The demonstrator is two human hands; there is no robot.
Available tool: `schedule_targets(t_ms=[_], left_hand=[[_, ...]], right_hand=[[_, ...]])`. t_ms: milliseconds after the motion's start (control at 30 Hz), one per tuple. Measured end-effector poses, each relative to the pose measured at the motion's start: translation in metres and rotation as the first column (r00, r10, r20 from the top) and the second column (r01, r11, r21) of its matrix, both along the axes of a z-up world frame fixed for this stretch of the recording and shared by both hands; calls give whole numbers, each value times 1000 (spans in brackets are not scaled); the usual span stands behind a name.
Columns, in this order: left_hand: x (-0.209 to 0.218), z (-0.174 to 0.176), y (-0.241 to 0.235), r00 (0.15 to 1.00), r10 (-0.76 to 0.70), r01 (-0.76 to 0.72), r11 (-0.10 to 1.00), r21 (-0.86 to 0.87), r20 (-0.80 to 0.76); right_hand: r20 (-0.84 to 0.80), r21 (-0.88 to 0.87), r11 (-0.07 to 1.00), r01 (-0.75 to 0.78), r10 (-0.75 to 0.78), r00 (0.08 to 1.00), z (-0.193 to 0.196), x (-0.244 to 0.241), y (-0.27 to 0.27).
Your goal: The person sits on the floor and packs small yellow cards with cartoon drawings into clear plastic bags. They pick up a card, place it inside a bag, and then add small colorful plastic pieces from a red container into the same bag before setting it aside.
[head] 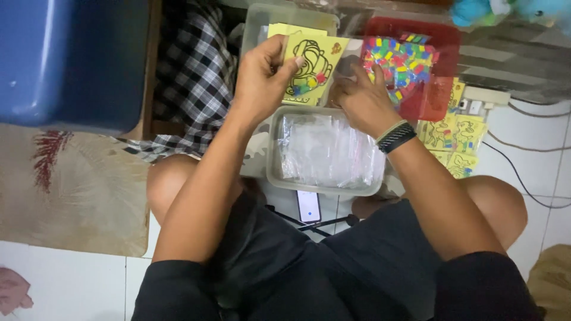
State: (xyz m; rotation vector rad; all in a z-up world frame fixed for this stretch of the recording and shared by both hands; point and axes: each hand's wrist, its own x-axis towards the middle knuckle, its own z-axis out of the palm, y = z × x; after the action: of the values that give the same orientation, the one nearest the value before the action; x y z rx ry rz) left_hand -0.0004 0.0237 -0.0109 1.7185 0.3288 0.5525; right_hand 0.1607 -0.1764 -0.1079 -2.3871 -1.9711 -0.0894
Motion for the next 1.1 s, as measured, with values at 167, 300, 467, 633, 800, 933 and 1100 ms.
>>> schedule_targets(t_ms=[167,300,467,633,800,933,1100], left_hand=[[-3,9,4,1000,19,-19,999,-39,-11],[-4,15,4,1000,27,-26,998,-50,15],[-5,16,4,1000,22,-21,998,-63,15],[-6,16,4,999,32,-33,998,-45,-13],[-5,14,2,999,22,-23,999,-24,-50],[-2,11,-7,994,45,-33,991,128,-95],[2,15,-25,995,-10,39,957,287,-101]], right_hand=[[-17,-37,999,-26,25,1000,2,0,-2],[-128,-126,992,-19,3,992,14,3,-4],[-178,-53,998,-36,26,984,17,7,-7],[-143,105,994,0,15,990,26,12,-8],[-583,356,904,236,18,812,92,7,-12],[-623,575,704,415,48,781,126,11,-21],[-649,733,547,404,387,655,146,11,-25]])
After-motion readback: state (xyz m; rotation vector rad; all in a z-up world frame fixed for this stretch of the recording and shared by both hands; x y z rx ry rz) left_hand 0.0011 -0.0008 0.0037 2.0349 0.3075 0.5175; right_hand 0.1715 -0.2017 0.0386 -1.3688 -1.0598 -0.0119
